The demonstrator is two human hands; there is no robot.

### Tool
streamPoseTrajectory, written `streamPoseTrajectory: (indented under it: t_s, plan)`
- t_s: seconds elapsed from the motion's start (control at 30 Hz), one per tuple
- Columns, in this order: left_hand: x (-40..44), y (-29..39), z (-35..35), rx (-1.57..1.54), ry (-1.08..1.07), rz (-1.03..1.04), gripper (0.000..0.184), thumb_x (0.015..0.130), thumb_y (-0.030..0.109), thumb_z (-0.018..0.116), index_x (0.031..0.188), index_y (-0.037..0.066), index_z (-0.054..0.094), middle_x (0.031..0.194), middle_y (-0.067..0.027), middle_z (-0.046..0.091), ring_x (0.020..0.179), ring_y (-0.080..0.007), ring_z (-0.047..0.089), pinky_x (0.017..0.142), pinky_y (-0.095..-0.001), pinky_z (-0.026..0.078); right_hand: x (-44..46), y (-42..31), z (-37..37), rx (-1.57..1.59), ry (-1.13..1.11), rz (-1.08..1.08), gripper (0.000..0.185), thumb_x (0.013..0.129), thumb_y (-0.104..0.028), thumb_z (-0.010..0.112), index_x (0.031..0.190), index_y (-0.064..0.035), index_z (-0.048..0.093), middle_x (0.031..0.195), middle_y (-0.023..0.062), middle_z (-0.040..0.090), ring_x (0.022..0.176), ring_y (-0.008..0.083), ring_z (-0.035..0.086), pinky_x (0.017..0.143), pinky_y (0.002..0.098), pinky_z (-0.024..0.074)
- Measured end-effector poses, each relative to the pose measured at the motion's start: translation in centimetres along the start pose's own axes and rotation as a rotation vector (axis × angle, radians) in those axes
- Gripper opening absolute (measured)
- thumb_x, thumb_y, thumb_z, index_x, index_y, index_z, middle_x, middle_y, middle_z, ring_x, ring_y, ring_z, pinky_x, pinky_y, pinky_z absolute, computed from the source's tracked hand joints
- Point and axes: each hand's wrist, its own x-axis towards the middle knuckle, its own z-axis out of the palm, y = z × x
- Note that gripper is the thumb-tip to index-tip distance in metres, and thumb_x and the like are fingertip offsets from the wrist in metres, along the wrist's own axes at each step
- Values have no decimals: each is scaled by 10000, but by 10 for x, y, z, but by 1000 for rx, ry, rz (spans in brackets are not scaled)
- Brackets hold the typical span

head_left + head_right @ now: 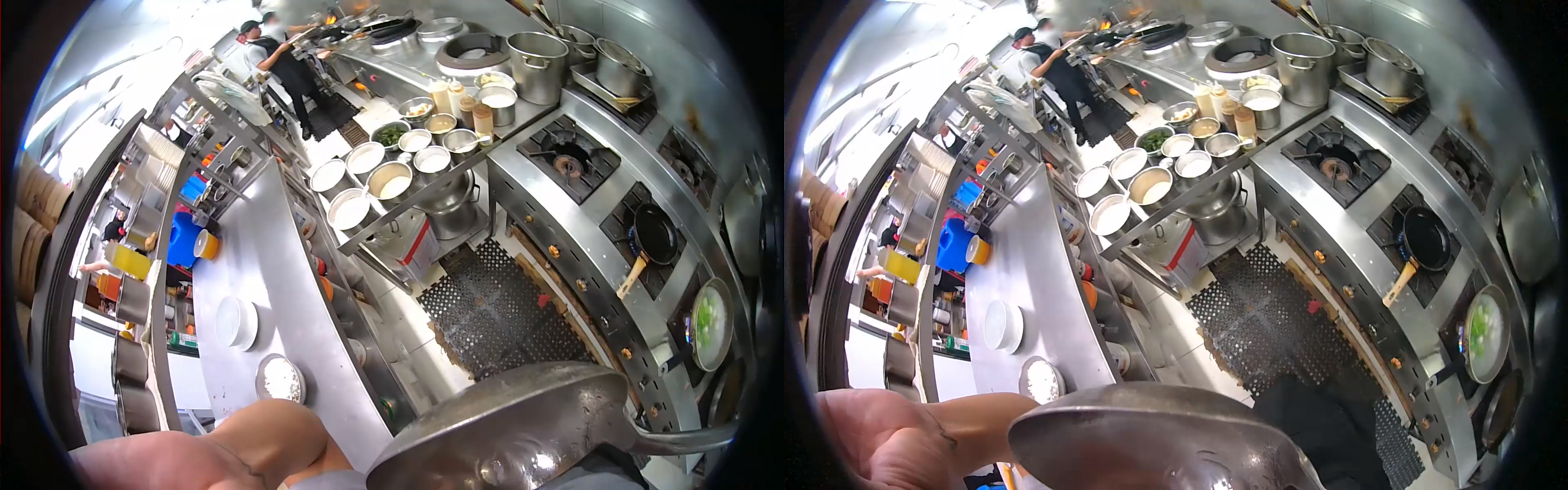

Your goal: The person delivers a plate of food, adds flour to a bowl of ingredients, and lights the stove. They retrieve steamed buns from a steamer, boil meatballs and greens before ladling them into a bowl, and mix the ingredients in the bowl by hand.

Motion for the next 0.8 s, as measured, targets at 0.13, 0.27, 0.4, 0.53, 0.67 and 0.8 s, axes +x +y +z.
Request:
streamPoseTrajectory:
  t_s: [0.13, 0.27, 0.4, 0.53, 0.67, 0.8]
  plan:
    - [-6, 0, -10, 23, 8, -3, 367, 883, 200, 390, 1049, -77, 565, 918, -208, 617, 819, -300, 596, 730, -413, 510, 0, 0, -1, 1, -49, 42, 477, 741, -244, 684, 965, 173, 628, 641, 170, 550, 515, 250, 518, 480, 340, 378]
    - [-12, 0, -12, 36, 6, 0, 356, 878, 187, 396, 1041, -77, 571, 917, -206, 619, 819, -299, 596, 732, -412, 508, -1, 5, -2, -2, -83, 84, 472, 746, -245, 684, 987, 156, 625, 690, 173, 566, 567, 259, 532, 520, 352, 394]
    - [-16, 0, -11, 47, 12, 0, 346, 873, 175, 401, 1032, -77, 576, 916, -204, 621, 819, -297, 596, 735, -412, 507, -2, 8, 0, -5, -105, 112, 468, 750, -245, 685, 1010, 140, 622, 740, 175, 581, 618, 268, 547, 560, 364, 409]
    - [-17, -1, -9, 44, 14, 2, 335, 868, 162, 406, 1024, -77, 582, 915, -202, 623, 819, -296, 596, 737, -411, 506, -6, 10, -1, -12, -129, 146, 466, 754, -246, 686, 1032, 123, 619, 789, 178, 597, 669, 277, 562, 600, 376, 425]
    - [-19, -1, -1, 41, 11, 2, 325, 863, 150, 411, 1015, -77, 587, 914, -200, 624, 819, -294, 596, 739, -411, 504, -14, 14, 0, -23, -163, 192, 465, 759, -246, 686, 1054, 106, 617, 839, 180, 613, 720, 286, 577, 640, 389, 440]
    - [-19, -1, 12, 9, -25, 5, 314, 858, 137, 417, 1007, -77, 593, 913, -198, 626, 820, -292, 596, 741, -410, 503, -34, 22, 4, -28, -206, 273, 466, 763, -247, 687, 1077, 89, 614, 888, 183, 629, 772, 295, 592, 680, 401, 456]
